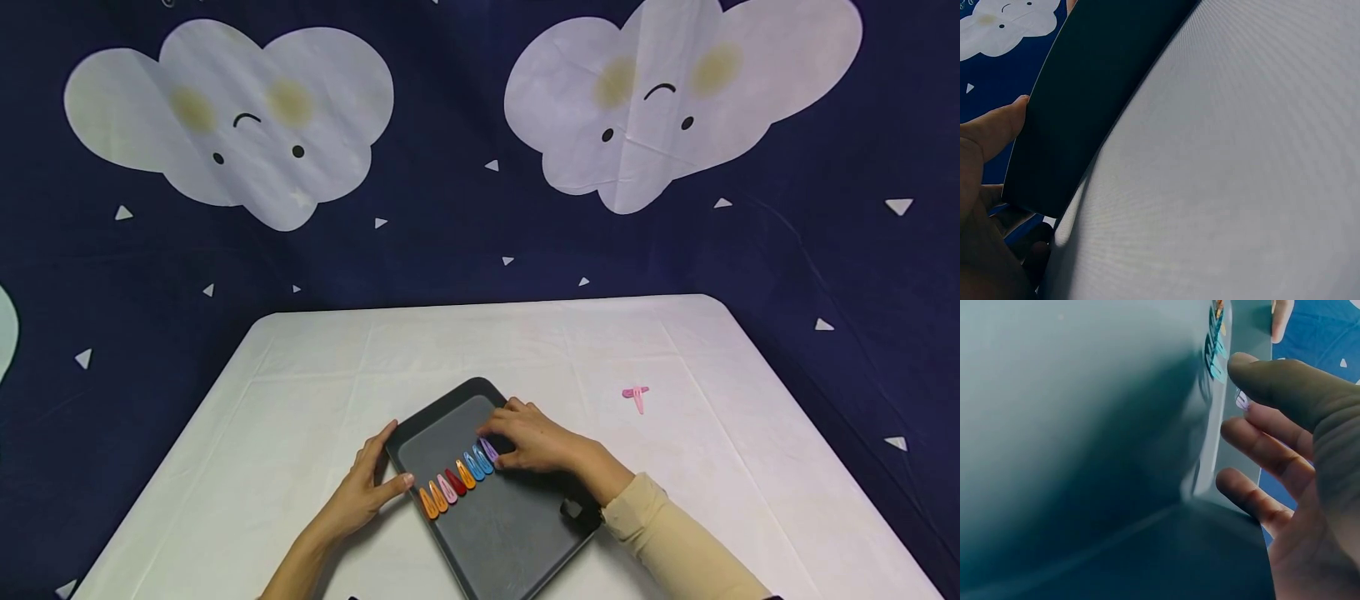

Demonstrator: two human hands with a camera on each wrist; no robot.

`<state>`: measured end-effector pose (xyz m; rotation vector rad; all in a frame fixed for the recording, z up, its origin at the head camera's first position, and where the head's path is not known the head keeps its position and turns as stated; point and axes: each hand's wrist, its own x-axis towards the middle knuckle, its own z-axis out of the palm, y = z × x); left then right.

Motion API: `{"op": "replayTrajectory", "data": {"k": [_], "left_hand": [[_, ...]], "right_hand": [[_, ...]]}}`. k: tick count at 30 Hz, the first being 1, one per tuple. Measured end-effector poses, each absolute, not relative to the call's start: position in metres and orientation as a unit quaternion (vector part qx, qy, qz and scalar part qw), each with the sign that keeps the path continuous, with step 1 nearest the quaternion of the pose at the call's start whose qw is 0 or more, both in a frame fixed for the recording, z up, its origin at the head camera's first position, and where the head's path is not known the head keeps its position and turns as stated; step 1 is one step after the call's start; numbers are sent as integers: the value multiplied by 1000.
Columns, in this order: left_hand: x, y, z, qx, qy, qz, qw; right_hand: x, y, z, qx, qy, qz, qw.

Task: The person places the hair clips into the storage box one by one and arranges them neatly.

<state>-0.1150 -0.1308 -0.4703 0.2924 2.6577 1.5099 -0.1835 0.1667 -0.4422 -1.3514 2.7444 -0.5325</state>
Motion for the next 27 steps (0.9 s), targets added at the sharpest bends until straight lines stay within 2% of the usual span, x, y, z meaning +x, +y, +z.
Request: {"op": "replayTrajectory", "data": {"k": [11,19,27], "left_hand": [[-114,-131,-471,92,868,488,33],[-115,-131,-471,92,865,492,36],[-114,-130,-470,90,860,500,37]], "right_hand": [[-182,165,-448,-450,880,-148,-12],[-181,163,-447,-439,889,-129,6],[-183,163,-449,-447,887,-114,-3]]}}
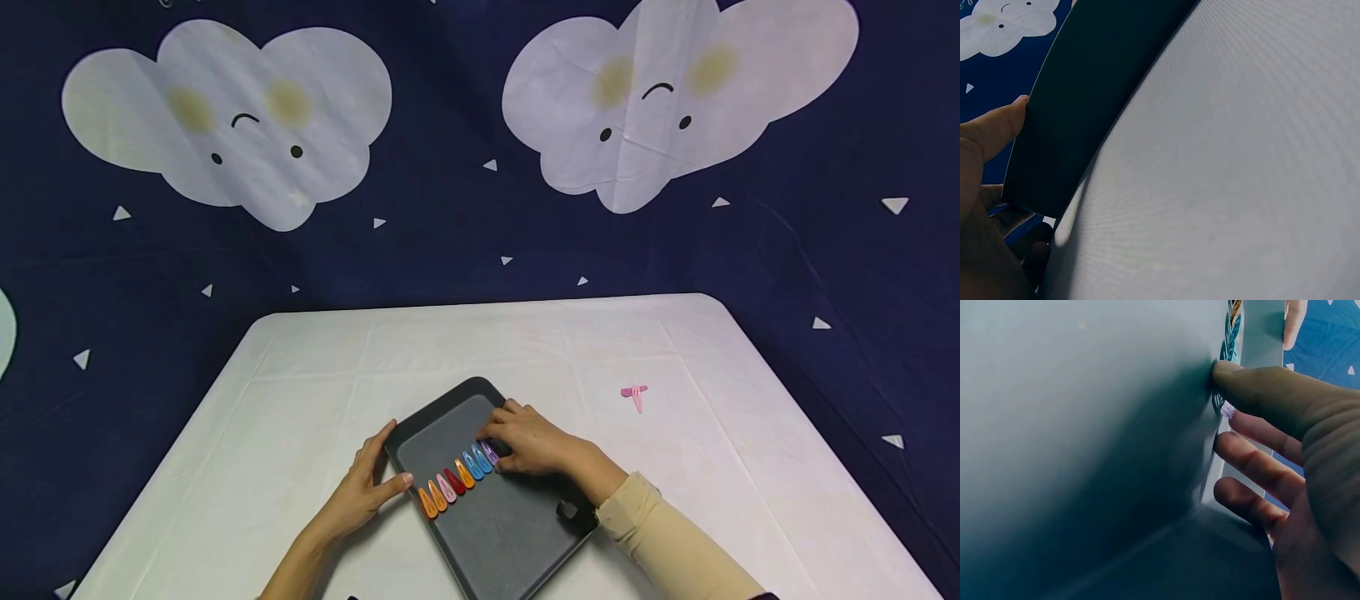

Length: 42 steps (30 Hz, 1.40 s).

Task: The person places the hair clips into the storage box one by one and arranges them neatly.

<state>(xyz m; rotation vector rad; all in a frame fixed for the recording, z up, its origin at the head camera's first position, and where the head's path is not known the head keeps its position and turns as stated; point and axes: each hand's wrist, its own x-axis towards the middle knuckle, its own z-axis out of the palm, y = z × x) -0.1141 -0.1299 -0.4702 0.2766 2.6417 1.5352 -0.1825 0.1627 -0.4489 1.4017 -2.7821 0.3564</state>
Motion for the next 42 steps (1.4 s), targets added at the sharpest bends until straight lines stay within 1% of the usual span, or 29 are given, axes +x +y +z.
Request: {"op": "replayTrajectory", "data": {"k": [15,36,42], "left_hand": [[-114,-131,-471,92,865,491,33],[-115,-130,-471,99,868,486,24],[-115,-131,-471,97,870,483,27]], "right_hand": [[-183,163,-450,448,-887,108,15],[-181,164,-448,433,-891,134,1],[-179,166,-443,437,-887,147,16]]}}
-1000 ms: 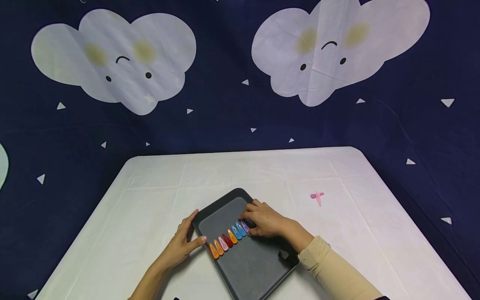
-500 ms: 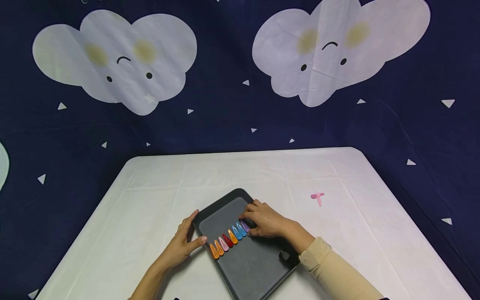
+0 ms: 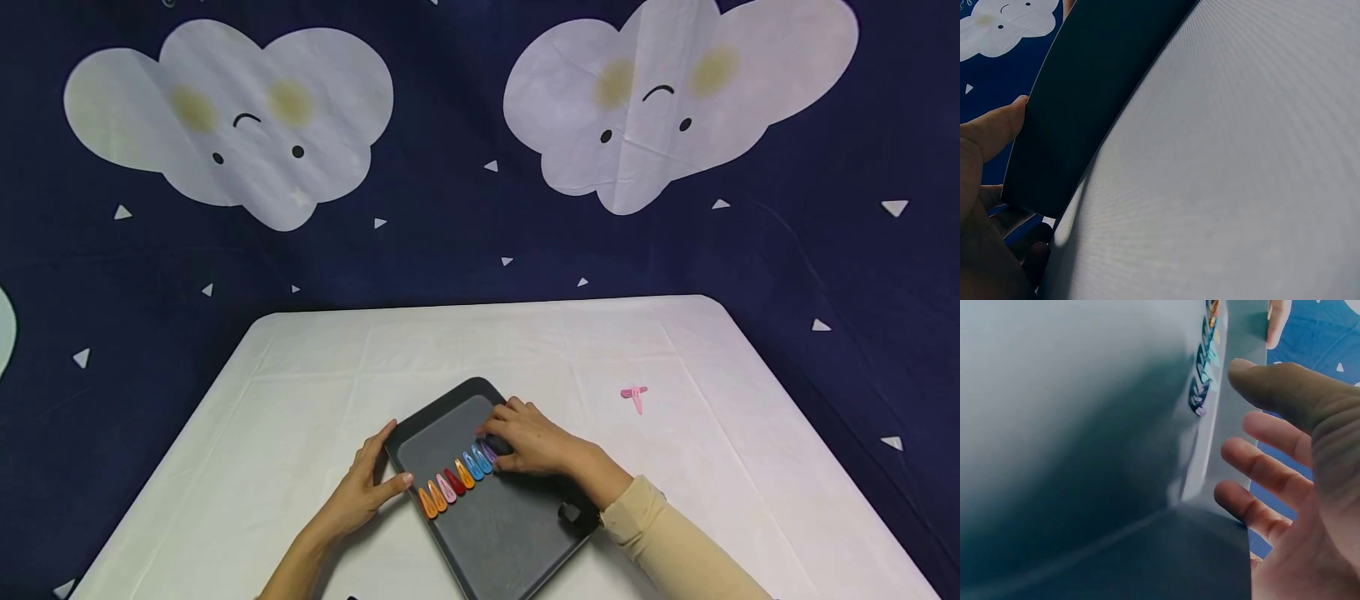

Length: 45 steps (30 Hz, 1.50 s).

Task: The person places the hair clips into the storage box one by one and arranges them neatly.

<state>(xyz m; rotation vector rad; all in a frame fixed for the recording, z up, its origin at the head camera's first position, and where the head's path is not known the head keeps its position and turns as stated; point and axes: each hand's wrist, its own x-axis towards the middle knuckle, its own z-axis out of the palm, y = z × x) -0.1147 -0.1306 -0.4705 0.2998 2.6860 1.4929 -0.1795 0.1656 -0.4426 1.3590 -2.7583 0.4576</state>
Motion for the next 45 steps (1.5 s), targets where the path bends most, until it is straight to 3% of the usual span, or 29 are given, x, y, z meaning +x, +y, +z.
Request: {"op": "replayTrajectory", "data": {"k": [45], "left_hand": [[-115,-132,-473,98,872,478,23]], "right_hand": [[-170,197,-416,386,-893,208,99]]}}
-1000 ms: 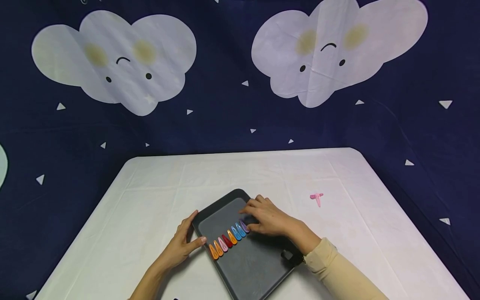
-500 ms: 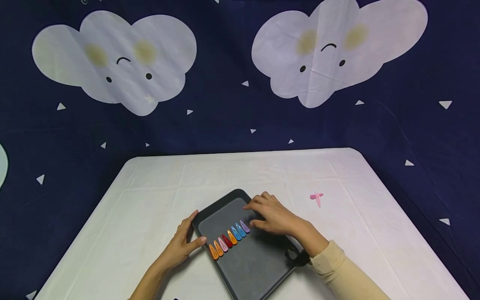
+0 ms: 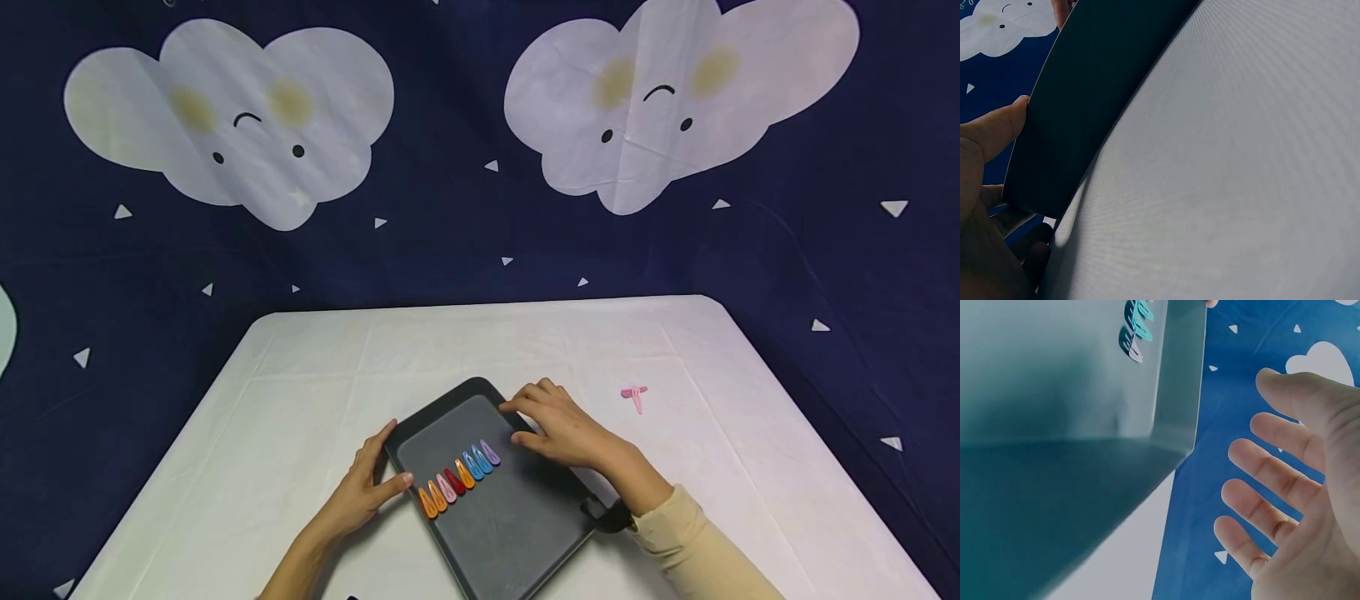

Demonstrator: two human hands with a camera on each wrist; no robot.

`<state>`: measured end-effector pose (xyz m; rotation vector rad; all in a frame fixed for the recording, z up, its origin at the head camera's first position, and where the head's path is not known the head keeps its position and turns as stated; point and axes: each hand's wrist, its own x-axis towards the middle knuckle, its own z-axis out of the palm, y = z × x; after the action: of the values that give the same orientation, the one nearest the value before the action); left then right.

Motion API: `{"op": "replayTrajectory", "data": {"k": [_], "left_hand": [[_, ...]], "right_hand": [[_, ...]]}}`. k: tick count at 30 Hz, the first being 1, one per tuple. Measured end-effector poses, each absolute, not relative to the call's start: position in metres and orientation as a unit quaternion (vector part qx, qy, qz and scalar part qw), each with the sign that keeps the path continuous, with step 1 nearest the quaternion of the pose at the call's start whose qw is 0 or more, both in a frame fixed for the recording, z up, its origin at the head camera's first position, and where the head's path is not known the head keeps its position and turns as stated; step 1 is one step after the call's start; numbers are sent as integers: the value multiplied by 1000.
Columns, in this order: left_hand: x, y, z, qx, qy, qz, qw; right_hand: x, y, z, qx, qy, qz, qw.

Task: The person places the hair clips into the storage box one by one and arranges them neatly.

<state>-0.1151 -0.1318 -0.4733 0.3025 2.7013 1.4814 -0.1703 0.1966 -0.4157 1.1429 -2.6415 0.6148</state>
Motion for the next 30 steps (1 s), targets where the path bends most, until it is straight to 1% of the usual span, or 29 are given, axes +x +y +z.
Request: {"op": "replayTrajectory", "data": {"k": [8,30], "left_hand": [[-115,-131,-473,94,873,478,19],[-115,-132,-473,98,868,485,25]], "right_hand": [[-169,204,-416,368,-898,220,96],[-171,226,-410,352,-902,219,120]]}}
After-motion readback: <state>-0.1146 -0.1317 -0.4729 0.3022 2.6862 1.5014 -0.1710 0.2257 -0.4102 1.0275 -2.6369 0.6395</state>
